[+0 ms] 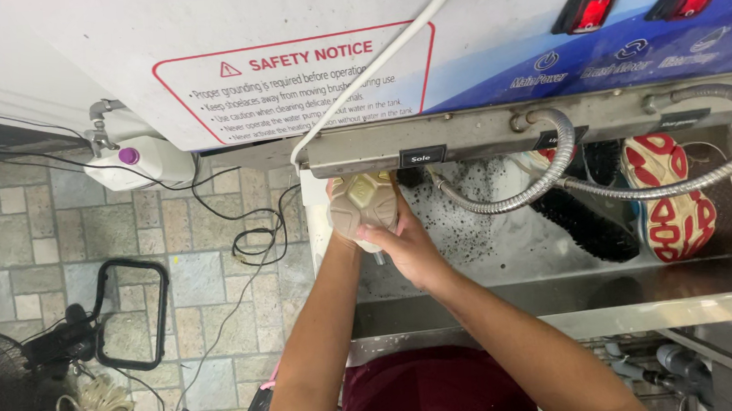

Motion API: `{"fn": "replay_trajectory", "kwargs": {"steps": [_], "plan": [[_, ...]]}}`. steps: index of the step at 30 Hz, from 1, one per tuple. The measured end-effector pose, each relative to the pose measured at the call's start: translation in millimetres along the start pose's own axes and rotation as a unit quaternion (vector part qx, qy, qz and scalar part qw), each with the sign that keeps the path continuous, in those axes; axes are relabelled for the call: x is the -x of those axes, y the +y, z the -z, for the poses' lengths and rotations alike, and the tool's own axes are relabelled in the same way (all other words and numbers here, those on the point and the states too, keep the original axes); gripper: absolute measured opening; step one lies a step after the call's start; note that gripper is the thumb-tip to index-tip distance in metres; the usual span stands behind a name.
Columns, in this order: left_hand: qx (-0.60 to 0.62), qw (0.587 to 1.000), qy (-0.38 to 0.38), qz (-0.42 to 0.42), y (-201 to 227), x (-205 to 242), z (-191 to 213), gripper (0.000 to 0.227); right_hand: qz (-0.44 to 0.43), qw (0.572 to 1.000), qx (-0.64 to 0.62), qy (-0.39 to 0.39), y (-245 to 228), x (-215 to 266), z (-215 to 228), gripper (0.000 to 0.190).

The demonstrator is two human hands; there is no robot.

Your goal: The person scrubs a white sneaker with a white sponge, focusing on the upper and sole. They rinse the shoe using a handheld spray nozzle from a multifunctional shoe washing machine, then place it in a sink. The person repeats the scrubbing and rinsing process on the sole of the shoe.

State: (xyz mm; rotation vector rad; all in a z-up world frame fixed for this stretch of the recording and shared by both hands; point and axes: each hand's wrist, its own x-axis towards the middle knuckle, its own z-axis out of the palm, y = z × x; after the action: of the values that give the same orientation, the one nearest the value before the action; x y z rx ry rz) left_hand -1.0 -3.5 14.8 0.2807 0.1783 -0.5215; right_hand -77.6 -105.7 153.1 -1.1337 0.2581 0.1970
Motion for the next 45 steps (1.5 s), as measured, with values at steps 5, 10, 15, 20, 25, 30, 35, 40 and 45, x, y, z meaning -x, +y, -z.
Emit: {"fn": "replay_trajectory", "kwargs": {"steps": [5,10,15,20,25,30,35,40,45], "plan": [[0.047,0.997,0.001,0.061,-9,6,12,0.071,0.052,0.998,0.028,-0.021,23,19,20,0.088],[-0.059,0.994,0.002,0.093,-13,4,60,0.084,-0.047,0.997,-0.062,-0.001,51,26,48,0.077],[-0.048,0.991,0.061,0.110,-4,-8,58,0.086,-0.098,0.986,-0.133,0.031,39,-7,41,0.069],[-0.077,0.991,0.066,0.085,-7,-5,38,0.079,-0.134,0.984,-0.118,-0.004,19,1,48,0.076],[-0.117,0.990,0.049,0.063,-17,26,16,0.080,-0.116,0.988,-0.052,-0.090,27,32,119,0.093],[-0.165,0.983,0.062,0.054,-14,51,2,0.085,-0.113,0.987,-0.112,0.013,66,64,196,0.094],[-0.218,0.972,0.031,0.080,-9,83,-24,0.082,-0.053,0.974,-0.205,0.078,63,73,214,0.081],[-0.262,0.956,0.098,0.091,3,93,-58,0.074,-0.014,0.967,-0.221,0.124,23,65,185,0.078],[-0.432,0.893,0.102,0.078,19,103,-89,0.068,-0.025,0.967,-0.220,0.125,7,51,169,0.065]]}}
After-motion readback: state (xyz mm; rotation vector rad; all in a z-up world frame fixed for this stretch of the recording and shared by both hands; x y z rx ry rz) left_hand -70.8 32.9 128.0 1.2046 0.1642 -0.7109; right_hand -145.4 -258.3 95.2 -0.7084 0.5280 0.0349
